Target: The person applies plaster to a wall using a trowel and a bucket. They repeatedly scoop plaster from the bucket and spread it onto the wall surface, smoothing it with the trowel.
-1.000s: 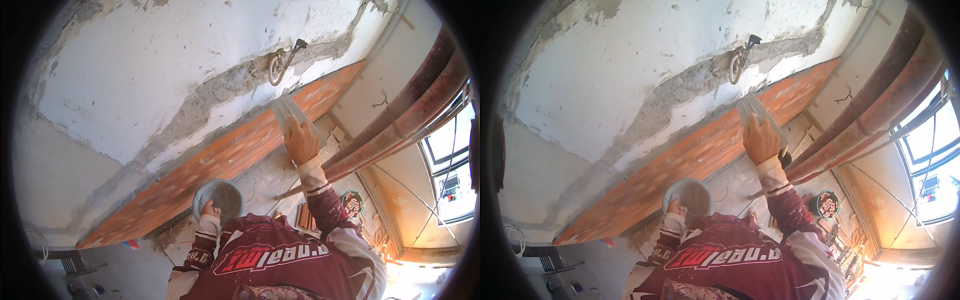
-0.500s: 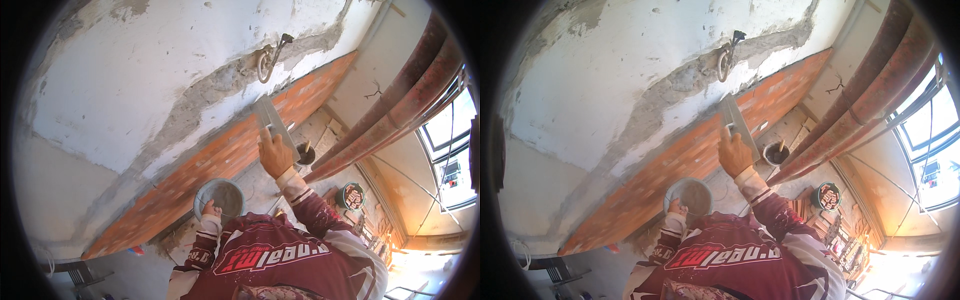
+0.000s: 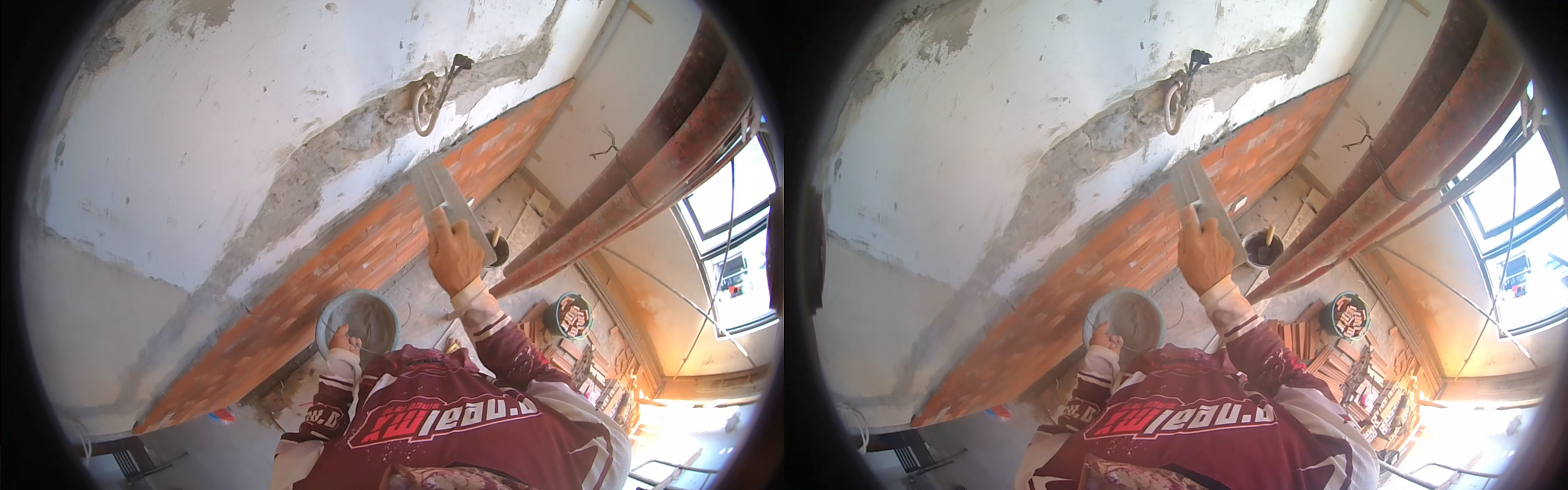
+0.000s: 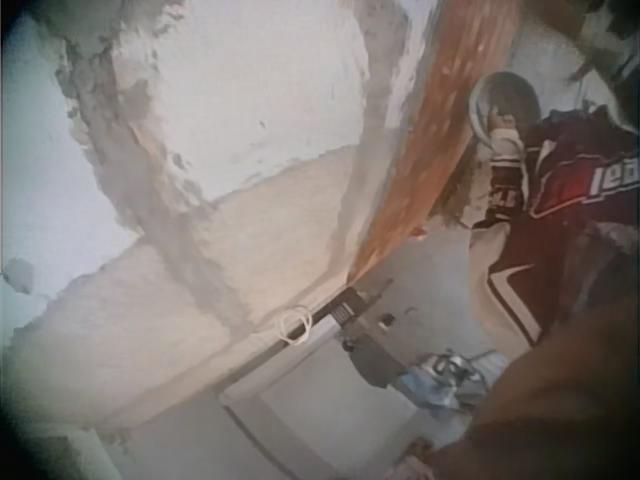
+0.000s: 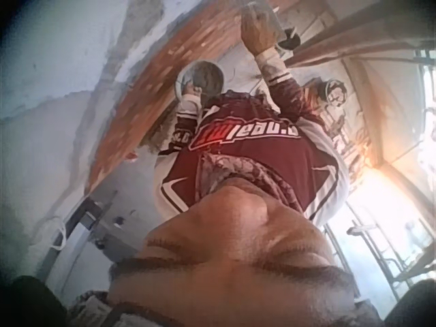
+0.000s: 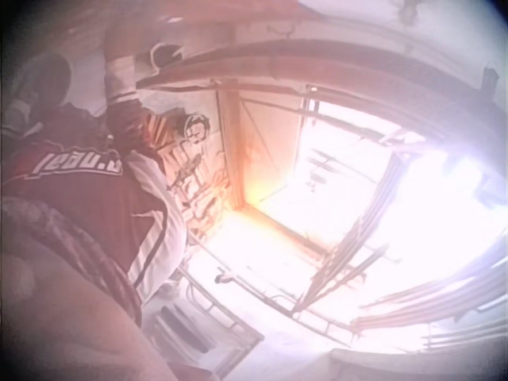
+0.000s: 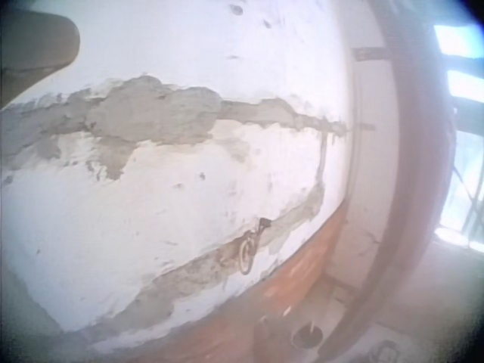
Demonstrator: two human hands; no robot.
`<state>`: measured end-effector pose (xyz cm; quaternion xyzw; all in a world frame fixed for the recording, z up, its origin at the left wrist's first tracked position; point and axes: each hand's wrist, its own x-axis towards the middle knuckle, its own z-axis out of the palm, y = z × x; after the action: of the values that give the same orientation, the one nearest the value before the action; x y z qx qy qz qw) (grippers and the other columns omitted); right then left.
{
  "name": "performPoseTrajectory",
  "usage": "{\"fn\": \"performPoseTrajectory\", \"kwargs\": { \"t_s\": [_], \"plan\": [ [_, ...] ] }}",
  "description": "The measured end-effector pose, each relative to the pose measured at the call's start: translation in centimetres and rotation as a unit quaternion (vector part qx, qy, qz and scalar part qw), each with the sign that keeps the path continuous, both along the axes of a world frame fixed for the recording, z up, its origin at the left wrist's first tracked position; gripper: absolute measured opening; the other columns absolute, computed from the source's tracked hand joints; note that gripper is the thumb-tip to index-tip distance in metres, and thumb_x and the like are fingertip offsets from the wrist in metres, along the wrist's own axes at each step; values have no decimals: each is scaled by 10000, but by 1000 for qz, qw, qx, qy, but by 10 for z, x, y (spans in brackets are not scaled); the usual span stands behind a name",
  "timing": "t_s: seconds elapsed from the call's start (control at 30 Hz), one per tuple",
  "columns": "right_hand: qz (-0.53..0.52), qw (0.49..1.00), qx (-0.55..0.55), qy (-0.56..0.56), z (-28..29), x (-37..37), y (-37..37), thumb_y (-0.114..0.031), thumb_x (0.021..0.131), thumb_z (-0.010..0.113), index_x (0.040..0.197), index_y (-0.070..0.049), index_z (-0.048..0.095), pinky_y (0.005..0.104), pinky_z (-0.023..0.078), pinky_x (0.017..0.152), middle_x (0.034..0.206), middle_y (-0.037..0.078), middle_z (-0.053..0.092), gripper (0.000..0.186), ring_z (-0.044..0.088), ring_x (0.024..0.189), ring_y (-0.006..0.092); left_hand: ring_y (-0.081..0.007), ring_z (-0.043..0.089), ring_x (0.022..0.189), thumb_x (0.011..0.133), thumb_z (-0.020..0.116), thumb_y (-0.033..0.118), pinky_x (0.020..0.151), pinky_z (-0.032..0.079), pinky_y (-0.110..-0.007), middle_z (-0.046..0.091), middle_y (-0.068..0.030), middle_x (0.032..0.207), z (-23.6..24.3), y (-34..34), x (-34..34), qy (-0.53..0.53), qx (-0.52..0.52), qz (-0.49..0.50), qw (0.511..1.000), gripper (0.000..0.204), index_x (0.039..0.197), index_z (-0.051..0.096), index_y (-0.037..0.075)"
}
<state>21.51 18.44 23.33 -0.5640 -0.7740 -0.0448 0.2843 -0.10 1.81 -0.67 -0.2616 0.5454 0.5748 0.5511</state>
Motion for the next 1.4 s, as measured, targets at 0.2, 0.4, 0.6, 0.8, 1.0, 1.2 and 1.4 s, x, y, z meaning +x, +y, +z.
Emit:
{"fn": "performPoseTrajectory", "kwargs": {
  "t_s": [0.2, 0.4, 0.6, 0.8, 1.0, 1.2, 1.4],
  "plan": [
    [27, 1000, -3, -11, -15, 0, 10, -161, 817, 565, 1184, -108, 466, 406, 464, 477, 775, 130, 491, 384, 567, 568, 309, -142, 275, 389, 854, 570, 158, 464, 345, -287, 262, 13, 459, 20, 6, 8, 20, -6, 8, 1000, 108, 847, 477, 104],
    [85, 996, -33, 26, -18, -19, -15, -160, 822, 556, 1212, -95, 450, 412, 466, 479, 786, 138, 489, 409, 572, 577, 314, -137, 269, 396, 845, 574, 150, 465, 341, -282, 254, 19, 473, 26, 6, 9, 27, -21, 32, 999, 122, 825, 461, 108],
    [44, 998, -21, 48, -12, 1, -13, -169, 810, 601, 1221, -166, 485, 413, 442, 487, 769, 105, 473, 427, 552, 566, 306, -126, 260, 389, 847, 575, 178, 470, 343, -275, 259, 21, 473, 20, -1, 7, 29, -11, 24, 999, 148, 804, 446, 118],
    [40, 999, -8, 31, -22, 11, 2, -172, 812, 592, 1209, -145, 489, 407, 445, 482, 767, 107, 477, 411, 551, 578, 297, -121, 270, 387, 857, 567, 194, 472, 366, -272, 272, 22, 484, 22, -4, 8, 30, -6, 12, 999, 106, 861, 484, 127],
    [50, 996, -41, 64, -15, 1, -14, -197, 806, 614, 1222, -156, 515, 410, 457, 549, 776, 122, 504, 429, 552, 624, 315, -124, 304, 404, 843, 595, 188, 461, 392, -255, 295, 16, 506, 14, -6, 6, 25, -18, 16, 999, 132, 895, 492, 122],
    [53, 980, -21, 190, -6, 44, 6, -201, 774, 609, 1137, -74, 593, 392, 485, 674, 836, 168, 591, 384, 590, 748, 330, -129, 337, 420, 834, 612, 202, 445, 392, -237, 337, 2, 548, 7, -10, 3, 14, -11, 22, 1000, 194, 927, 468, 111],
    [111, 888, -266, 359, -11, 63, 11, -236, 776, 657, 1097, 11, 617, 283, 467, 807, 974, 157, 657, 407, 625, 889, 197, -121, 350, 426, 841, 604, 206, 439, 385, -237, 352, 5, 552, 6, -10, 2, 18, -5, 4, 1000, 202, 945, 466, 102]
  ]
}}
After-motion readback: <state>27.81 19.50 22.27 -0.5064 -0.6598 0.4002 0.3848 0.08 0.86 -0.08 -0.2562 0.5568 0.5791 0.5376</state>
